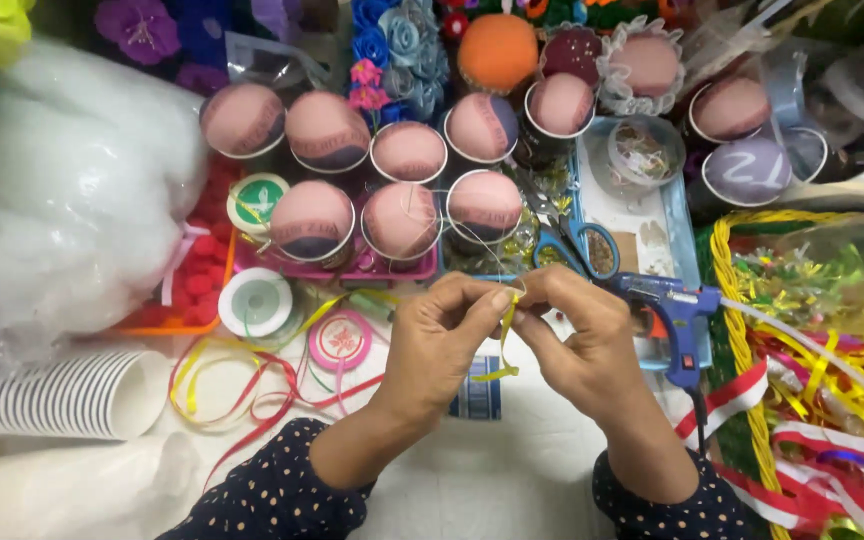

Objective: Cutting a yellow ribbon with scissors and tying it around a pink decorative object.

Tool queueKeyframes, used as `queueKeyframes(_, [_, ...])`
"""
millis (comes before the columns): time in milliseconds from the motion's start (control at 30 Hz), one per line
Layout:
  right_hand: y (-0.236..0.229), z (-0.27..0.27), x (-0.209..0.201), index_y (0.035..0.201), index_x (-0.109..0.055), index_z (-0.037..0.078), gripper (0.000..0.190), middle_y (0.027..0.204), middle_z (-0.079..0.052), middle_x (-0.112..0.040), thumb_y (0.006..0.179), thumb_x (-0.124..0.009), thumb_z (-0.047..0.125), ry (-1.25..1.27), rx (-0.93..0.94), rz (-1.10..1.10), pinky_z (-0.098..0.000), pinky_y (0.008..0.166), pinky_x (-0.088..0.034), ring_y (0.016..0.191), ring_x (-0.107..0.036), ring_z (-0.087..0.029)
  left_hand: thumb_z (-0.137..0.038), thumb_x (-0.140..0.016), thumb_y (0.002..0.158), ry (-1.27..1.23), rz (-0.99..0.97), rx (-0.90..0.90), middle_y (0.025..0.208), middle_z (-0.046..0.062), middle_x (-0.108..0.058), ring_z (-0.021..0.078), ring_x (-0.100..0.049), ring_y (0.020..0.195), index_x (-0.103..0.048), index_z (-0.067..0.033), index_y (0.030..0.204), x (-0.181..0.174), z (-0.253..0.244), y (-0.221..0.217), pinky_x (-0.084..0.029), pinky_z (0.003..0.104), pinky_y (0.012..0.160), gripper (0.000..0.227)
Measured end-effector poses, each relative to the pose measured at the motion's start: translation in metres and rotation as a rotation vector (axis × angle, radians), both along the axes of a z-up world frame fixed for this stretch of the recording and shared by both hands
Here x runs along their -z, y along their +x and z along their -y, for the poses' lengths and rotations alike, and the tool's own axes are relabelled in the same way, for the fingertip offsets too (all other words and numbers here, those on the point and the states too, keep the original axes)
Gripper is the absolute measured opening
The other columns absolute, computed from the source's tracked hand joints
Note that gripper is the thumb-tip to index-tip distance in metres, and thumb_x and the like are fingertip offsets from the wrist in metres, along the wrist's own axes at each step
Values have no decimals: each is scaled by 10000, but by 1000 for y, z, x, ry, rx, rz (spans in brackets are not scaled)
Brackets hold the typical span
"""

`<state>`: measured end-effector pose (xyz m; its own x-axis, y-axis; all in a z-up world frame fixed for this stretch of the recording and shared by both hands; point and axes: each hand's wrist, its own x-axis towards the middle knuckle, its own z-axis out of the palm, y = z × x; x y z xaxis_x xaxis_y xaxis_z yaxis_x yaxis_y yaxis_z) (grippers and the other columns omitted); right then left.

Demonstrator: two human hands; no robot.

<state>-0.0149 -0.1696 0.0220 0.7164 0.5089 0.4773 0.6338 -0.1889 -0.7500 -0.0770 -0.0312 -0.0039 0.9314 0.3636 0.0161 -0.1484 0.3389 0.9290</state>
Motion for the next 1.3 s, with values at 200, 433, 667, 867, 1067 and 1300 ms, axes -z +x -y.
queueKeyframes(200, [-34,11,60,788,-700,56,89,779,-97,-676,819,-754,-7,-1,47,-72,-314,591,-561,654,-656,-212,-104,-769,915,106,-109,-20,763,110,-673,136,-640,743,-811,6,929,41,6,-39,-572,304,715,119])
queueKeyframes(433, [-49,11,107,775,-707,22,91,625,-133,-659,799,-698,-65,-52,46,-229,-342,508,-509,533,-638,-242,-93,-733,938,166,-226,-27,847,107,-664,174,-682,836,-791,-3,973,87,10,-55,-578,314,750,113])
queueKeyframes(667, [-43,15,128,761,-714,44,98,607,-116,-665,792,-723,-48,-101,27,-221,-346,499,-503,523,-640,-247,-76,-731,938,266,-272,-26,859,132,-666,210,-714,836,-786,3,965,102,11,-55,-599,337,740,100])
queueKeyframes(867, [-45,16,129,796,-715,59,82,618,-127,-663,795,-726,-22,-135,34,-205,-367,523,-531,558,-670,-296,-82,-752,913,289,-260,-66,805,121,-668,164,-716,732,-796,-7,920,108,13,-55,-609,285,628,87])
queueKeyframes(1067, [-51,15,126,859,-677,69,62,717,-146,-636,832,-692,15,-196,55,-135,-420,592,-543,673,-683,-355,-85,-754,910,344,-253,-52,794,114,-662,166,-700,677,-799,-8,909,107,11,-55,-590,282,567,88])
queueKeyframes(1300, [-50,16,133,823,-685,74,61,682,-125,-633,832,-707,18,-190,67,-167,-392,588,-542,652,-688,-334,-76,-732,930,362,-255,-57,794,134,-665,194,-722,692,-793,18,927,102,12,-55,-598,291,574,112])
